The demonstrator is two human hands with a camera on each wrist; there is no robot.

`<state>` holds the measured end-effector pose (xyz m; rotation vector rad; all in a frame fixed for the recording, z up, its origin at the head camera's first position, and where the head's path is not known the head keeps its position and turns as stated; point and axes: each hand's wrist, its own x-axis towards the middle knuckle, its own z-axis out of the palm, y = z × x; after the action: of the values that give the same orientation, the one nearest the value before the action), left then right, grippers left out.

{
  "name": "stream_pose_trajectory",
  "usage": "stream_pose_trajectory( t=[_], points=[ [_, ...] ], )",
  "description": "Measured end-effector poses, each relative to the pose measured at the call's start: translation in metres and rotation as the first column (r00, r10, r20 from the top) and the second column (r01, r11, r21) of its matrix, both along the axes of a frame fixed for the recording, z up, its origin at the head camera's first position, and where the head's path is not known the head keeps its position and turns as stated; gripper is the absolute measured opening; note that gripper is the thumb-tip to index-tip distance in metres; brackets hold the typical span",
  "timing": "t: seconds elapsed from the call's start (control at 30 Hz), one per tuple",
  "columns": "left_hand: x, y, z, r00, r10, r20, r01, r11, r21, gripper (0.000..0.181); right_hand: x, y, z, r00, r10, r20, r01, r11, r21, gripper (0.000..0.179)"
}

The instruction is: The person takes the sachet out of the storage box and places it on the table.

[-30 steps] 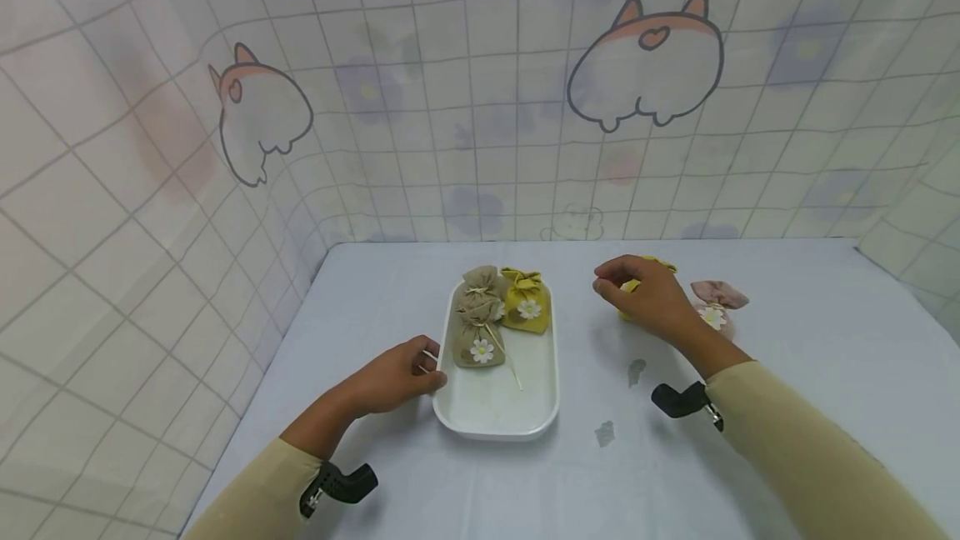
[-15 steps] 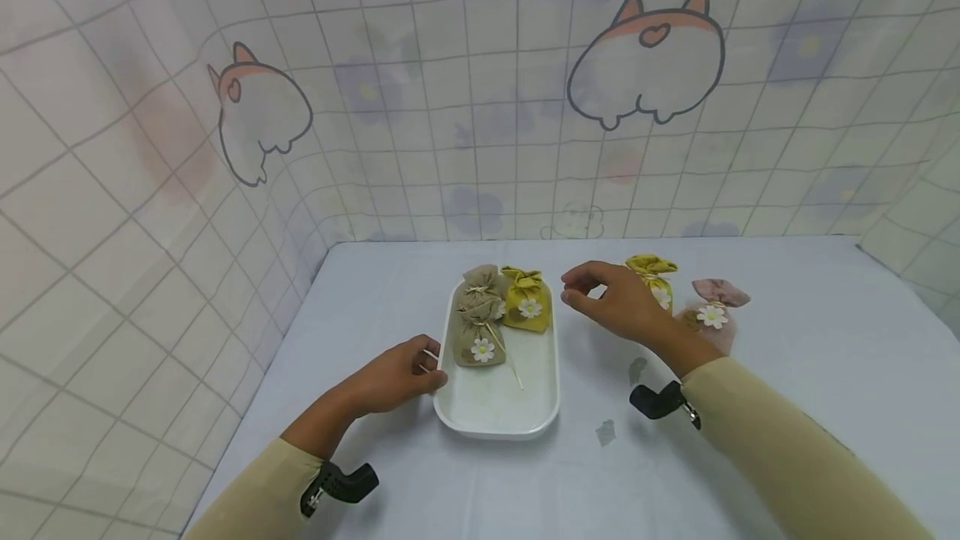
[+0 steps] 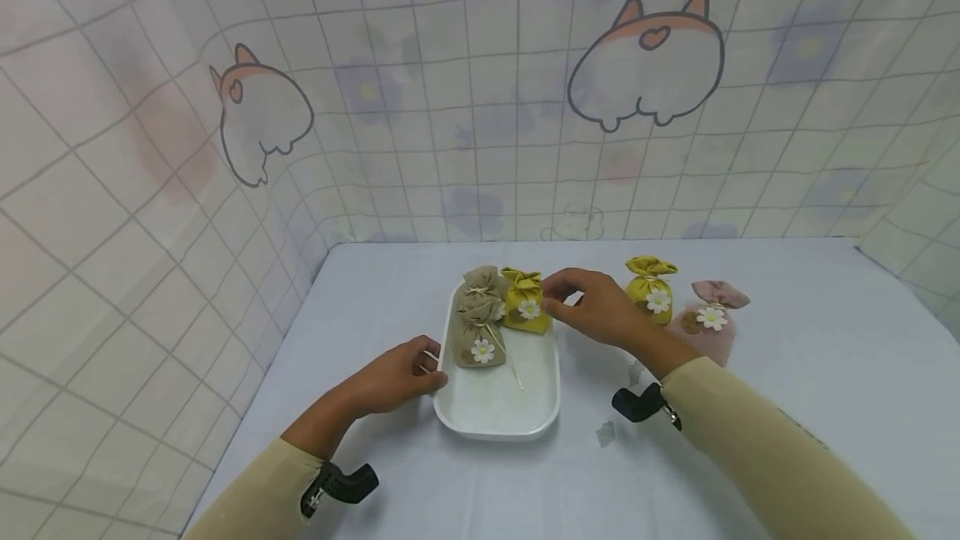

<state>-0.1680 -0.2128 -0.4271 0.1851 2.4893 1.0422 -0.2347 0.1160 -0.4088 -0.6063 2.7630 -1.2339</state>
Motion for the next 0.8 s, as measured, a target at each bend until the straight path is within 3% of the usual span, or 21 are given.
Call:
stream_pose_trajectory(
  t=[0.4, 0.8],
  points=[
    [0.000, 0.000, 0.000, 1.000, 0.003, -0.009, -0.003, 1.000, -0.012, 0.037, -0.006, -0.015, -0.006, 0.997, 0.079, -0.021, -0.079, 0.996, -0.029, 0.030],
    [0.001, 0.000, -0.001, 1.000, 0.008, -0.003, -0.008, 1.000, -0.003, 0.037, -0.007, -0.030, -0.009, 0.995, 0.100, 0.004, -0.100, 0.994, -0.047, 0.030]
  ],
)
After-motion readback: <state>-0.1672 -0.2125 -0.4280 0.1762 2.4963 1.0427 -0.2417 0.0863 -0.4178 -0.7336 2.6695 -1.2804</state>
